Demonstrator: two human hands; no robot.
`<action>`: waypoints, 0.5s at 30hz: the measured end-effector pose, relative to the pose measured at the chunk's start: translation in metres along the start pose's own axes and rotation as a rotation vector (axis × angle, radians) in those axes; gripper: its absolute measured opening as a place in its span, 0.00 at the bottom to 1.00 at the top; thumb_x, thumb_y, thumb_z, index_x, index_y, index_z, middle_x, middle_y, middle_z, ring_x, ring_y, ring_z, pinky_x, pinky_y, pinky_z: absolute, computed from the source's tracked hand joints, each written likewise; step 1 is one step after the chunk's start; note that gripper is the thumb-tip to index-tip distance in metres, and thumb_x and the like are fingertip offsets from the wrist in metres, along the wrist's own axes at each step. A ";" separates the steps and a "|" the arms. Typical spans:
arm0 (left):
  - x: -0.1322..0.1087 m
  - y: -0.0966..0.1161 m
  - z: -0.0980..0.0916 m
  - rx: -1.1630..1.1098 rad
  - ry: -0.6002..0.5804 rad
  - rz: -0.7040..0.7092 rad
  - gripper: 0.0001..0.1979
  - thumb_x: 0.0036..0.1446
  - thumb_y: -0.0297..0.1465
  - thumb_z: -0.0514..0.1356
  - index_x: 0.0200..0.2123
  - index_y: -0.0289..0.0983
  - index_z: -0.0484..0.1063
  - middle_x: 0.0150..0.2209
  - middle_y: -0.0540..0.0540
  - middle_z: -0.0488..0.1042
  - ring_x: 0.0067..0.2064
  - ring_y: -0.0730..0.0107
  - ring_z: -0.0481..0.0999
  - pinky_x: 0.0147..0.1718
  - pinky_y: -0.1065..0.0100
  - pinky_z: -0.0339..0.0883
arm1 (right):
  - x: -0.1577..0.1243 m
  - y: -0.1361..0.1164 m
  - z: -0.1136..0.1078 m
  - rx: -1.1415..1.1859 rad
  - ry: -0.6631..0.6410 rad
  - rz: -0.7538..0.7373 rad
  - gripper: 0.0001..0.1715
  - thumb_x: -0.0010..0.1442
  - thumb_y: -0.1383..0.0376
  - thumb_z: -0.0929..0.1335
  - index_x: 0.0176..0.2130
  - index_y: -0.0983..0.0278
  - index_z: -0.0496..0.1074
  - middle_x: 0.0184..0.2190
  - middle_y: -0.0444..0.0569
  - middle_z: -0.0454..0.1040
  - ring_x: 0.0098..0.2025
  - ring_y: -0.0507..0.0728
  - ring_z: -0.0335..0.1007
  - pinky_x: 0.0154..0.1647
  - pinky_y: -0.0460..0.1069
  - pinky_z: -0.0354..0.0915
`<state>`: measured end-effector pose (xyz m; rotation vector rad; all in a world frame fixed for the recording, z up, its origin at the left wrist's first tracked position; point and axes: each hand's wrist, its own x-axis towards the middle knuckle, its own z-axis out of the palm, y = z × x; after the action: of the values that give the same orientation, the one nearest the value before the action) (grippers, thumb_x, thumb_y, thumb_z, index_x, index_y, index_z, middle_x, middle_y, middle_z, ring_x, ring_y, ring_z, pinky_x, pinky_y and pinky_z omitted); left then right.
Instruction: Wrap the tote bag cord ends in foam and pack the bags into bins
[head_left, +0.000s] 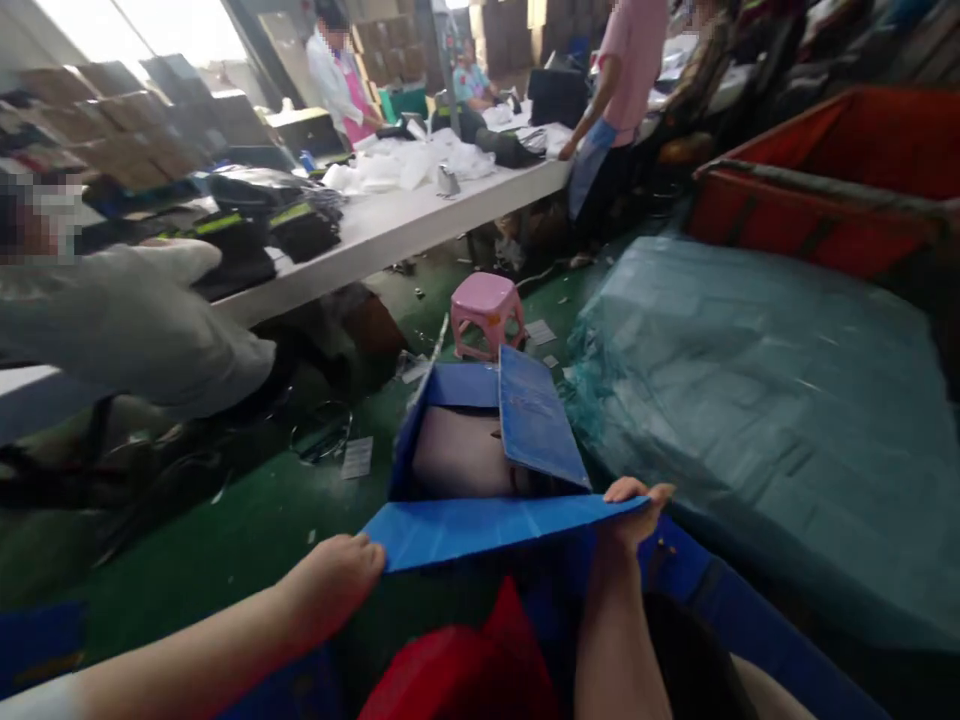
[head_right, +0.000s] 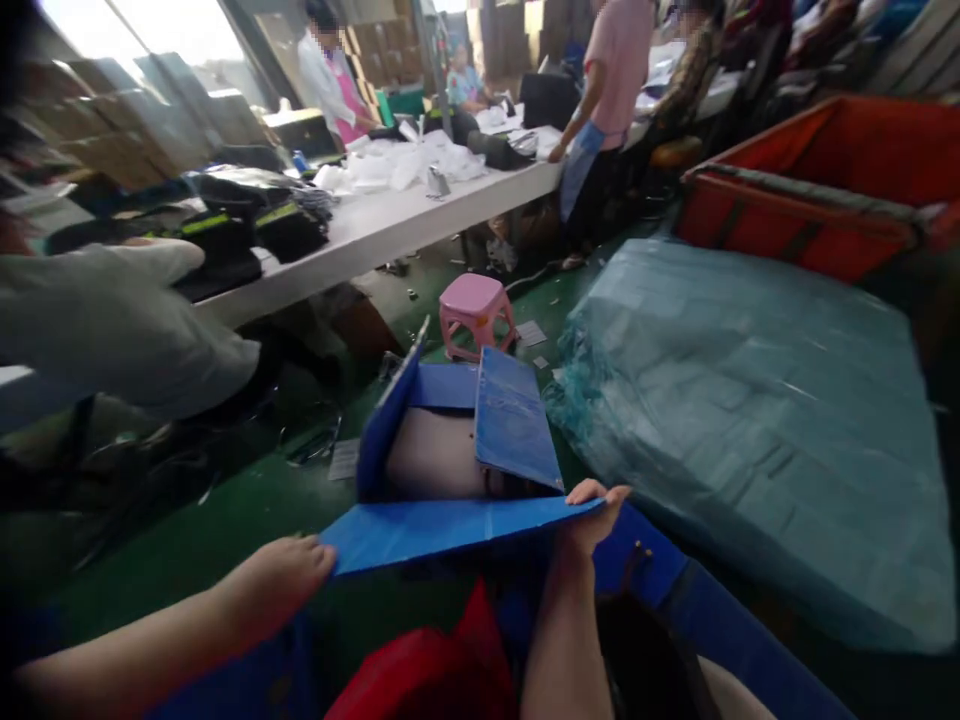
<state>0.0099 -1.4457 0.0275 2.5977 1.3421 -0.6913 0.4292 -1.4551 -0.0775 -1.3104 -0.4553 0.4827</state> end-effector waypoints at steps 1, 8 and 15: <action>0.044 0.008 -0.001 0.043 -0.029 0.042 0.17 0.52 0.19 0.52 0.41 0.32 0.77 0.41 0.33 0.77 0.45 0.49 0.77 0.46 0.55 0.69 | 0.007 0.021 -0.012 -0.241 -0.005 0.013 0.41 0.61 0.38 0.45 0.15 0.59 0.59 0.15 0.49 0.65 0.22 0.57 0.65 0.31 0.53 0.65; 0.127 0.061 0.041 -0.255 0.123 -0.026 0.35 0.58 0.35 0.57 0.65 0.29 0.54 0.67 0.34 0.52 0.67 0.52 0.55 0.66 0.54 0.49 | 0.021 0.040 -0.075 -0.790 -0.091 -0.055 0.47 0.59 0.36 0.50 0.43 0.70 0.72 0.49 0.66 0.73 0.56 0.68 0.65 0.61 0.62 0.55; -0.009 0.014 0.099 -0.597 -0.110 -0.345 0.32 0.59 0.37 0.52 0.63 0.25 0.59 0.62 0.33 0.63 0.63 0.53 0.62 0.62 0.58 0.56 | -0.020 0.025 0.007 -0.799 -0.441 -0.191 0.42 0.61 0.41 0.52 0.43 0.69 0.75 0.46 0.63 0.76 0.51 0.66 0.70 0.56 0.59 0.61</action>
<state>-0.0169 -1.4928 -0.0576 1.8641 1.6650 -0.3805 0.4070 -1.4560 -0.1012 -1.8998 -1.2175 0.4422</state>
